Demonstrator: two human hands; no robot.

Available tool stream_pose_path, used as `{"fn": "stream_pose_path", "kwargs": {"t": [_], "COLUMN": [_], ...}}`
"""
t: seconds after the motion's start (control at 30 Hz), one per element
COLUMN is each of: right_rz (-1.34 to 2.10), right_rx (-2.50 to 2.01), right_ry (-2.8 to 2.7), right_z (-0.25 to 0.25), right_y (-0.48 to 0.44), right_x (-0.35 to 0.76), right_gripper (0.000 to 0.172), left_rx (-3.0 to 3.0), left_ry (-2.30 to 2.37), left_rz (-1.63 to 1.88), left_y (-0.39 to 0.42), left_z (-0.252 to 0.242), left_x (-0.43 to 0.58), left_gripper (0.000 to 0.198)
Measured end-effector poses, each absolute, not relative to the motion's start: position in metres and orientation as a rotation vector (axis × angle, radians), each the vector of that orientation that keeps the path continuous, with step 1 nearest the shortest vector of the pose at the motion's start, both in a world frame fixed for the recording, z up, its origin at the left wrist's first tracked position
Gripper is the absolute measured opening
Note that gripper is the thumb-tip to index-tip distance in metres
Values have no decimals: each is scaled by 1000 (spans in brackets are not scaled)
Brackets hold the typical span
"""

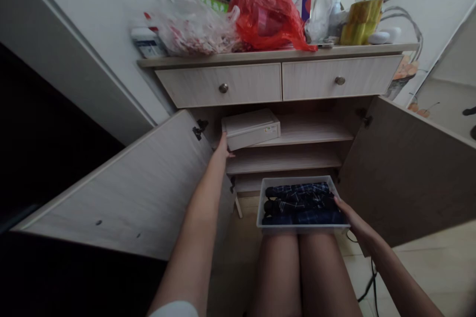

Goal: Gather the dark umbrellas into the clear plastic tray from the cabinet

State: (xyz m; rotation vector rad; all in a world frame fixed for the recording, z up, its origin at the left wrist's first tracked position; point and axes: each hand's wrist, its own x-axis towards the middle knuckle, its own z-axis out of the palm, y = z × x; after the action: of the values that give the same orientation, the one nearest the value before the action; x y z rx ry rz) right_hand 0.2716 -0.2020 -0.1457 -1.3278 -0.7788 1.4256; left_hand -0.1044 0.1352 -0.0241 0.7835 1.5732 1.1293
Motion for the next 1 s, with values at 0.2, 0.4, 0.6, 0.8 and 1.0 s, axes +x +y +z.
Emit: {"fn": "stream_pose_path", "kwargs": {"t": [0.2, 0.4, 0.6, 0.8, 1.0], "right_rz": [1357, 1354, 1199, 998, 1051], "right_rx": [-1322, -1349, -1360, -1261, -1277], "right_ry": [-641, -507, -435, -467, -489], "right_z": [-143, -120, -83, -63, -48], "right_y": [-205, -215, -204, -175, -170], "right_x": [267, 291, 324, 327, 325], "right_gripper": [51, 40, 39, 34, 30], "left_rx": [616, 657, 656, 666, 704], "left_ry": [1400, 1436, 1353, 1303, 1287], "left_rz": [1202, 1138, 1100, 1064, 1085], "left_y": [110, 64, 8, -33, -44], "left_z": [-16, -11, -12, -17, -16], "left_x": [-102, -144, -177, -171, -167], "left_gripper": [44, 49, 38, 33, 34]}}
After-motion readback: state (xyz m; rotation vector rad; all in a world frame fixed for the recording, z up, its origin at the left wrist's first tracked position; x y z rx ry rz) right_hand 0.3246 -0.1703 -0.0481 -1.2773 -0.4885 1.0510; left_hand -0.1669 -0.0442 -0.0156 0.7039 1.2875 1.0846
